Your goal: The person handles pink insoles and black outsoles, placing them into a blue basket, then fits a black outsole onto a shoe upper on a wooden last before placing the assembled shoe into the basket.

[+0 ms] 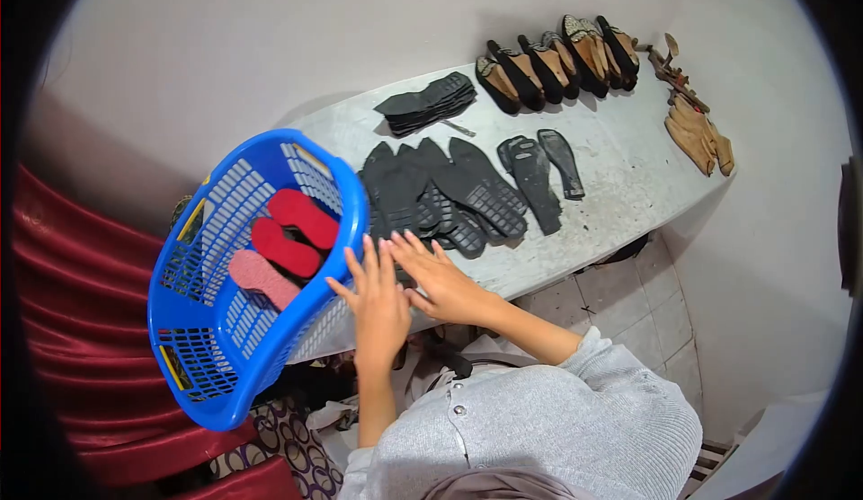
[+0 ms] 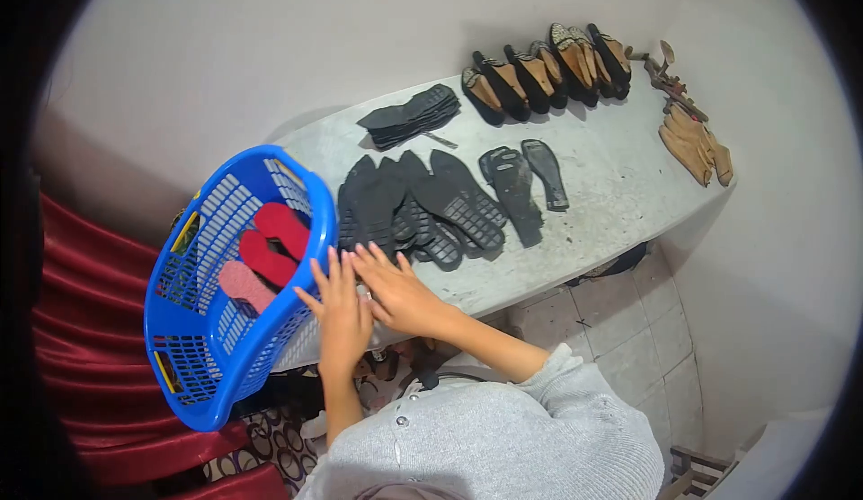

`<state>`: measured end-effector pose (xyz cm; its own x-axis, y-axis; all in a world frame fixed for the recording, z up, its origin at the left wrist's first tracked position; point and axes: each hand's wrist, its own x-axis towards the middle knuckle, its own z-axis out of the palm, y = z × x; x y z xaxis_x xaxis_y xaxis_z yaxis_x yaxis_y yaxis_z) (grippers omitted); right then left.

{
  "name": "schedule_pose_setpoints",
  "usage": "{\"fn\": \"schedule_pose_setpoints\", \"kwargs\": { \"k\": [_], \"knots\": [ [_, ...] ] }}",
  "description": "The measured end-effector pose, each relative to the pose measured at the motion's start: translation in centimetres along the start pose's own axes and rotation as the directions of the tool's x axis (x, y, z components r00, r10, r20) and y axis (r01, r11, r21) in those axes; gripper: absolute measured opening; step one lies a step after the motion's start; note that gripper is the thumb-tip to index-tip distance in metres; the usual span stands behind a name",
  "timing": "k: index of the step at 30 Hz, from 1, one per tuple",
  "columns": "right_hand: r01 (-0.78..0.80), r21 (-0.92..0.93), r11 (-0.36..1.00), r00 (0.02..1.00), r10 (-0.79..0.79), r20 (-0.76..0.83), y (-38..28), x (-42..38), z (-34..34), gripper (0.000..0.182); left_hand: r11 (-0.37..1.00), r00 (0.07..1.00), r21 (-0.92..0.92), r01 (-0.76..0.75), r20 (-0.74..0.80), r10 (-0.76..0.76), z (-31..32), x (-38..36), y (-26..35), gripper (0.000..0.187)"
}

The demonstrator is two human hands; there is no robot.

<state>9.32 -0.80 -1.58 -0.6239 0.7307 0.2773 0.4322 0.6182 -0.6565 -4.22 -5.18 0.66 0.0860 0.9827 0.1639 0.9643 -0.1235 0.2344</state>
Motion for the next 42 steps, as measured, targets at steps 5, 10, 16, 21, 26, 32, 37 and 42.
{"fn": "schedule_pose_setpoints", "kwargs": {
  "k": [5, 10, 16, 21, 26, 32, 37, 42],
  "knots": [
    [-0.18, -0.09, 0.98, 0.983, 0.183, 0.032, 9.9, -5.2, -5.2, 0.071, 0.99, 0.997, -0.134, -0.035, 0.057, 0.043, 8.8, 3.6, 7.8, 0.069],
    [-0.347, -0.182, 0.92, 0.936, 0.353, 0.001, 20.6, -9.7, -9.5, 0.071, 0.97, 0.986, -0.219, 0.104, 0.154, -0.072, 17.6, 7.3, 13.9, 0.072],
    [-0.359, -0.231, 0.904, 0.925, 0.377, 0.041, 26.8, -12.2, -10.7, 0.079, 0.922, 0.961, -0.272, 0.276, 0.105, -0.256, 21.7, 9.6, 19.3, 0.064],
    [-0.347, -0.183, 0.92, 0.931, 0.361, 0.047, 27.7, -12.4, -10.5, 0.093, 0.916, 0.945, -0.233, 0.327, 0.074, -0.318, 22.7, 10.4, 19.8, 0.057],
    [-0.288, -0.256, 0.923, 0.945, 0.317, 0.082, 28.5, -12.3, -10.2, 0.099, 0.928, 0.947, -0.194, 0.318, 0.029, -0.319, 24.2, 10.4, 19.2, 0.049],
    [-0.374, -0.169, 0.912, 0.88, 0.407, 0.246, 28.2, -11.4, -12.1, 0.098, 0.94, 0.97, -0.252, 0.228, -0.028, -0.243, 24.1, 10.3, 18.5, 0.049],
    [-0.484, 0.012, 0.875, 0.843, 0.463, 0.274, 29.3, -11.4, -13.6, 0.087, 0.923, 0.964, -0.293, 0.25, -0.019, -0.267, 24.1, 10.6, 18.3, 0.048],
    [-0.538, 0.126, 0.833, 0.84, 0.518, 0.159, 29.9, -12.0, -14.4, 0.077, 0.91, 0.938, -0.231, 0.343, 0.123, -0.323, 22.0, 11.1, 18.7, 0.051]
  ]
}}
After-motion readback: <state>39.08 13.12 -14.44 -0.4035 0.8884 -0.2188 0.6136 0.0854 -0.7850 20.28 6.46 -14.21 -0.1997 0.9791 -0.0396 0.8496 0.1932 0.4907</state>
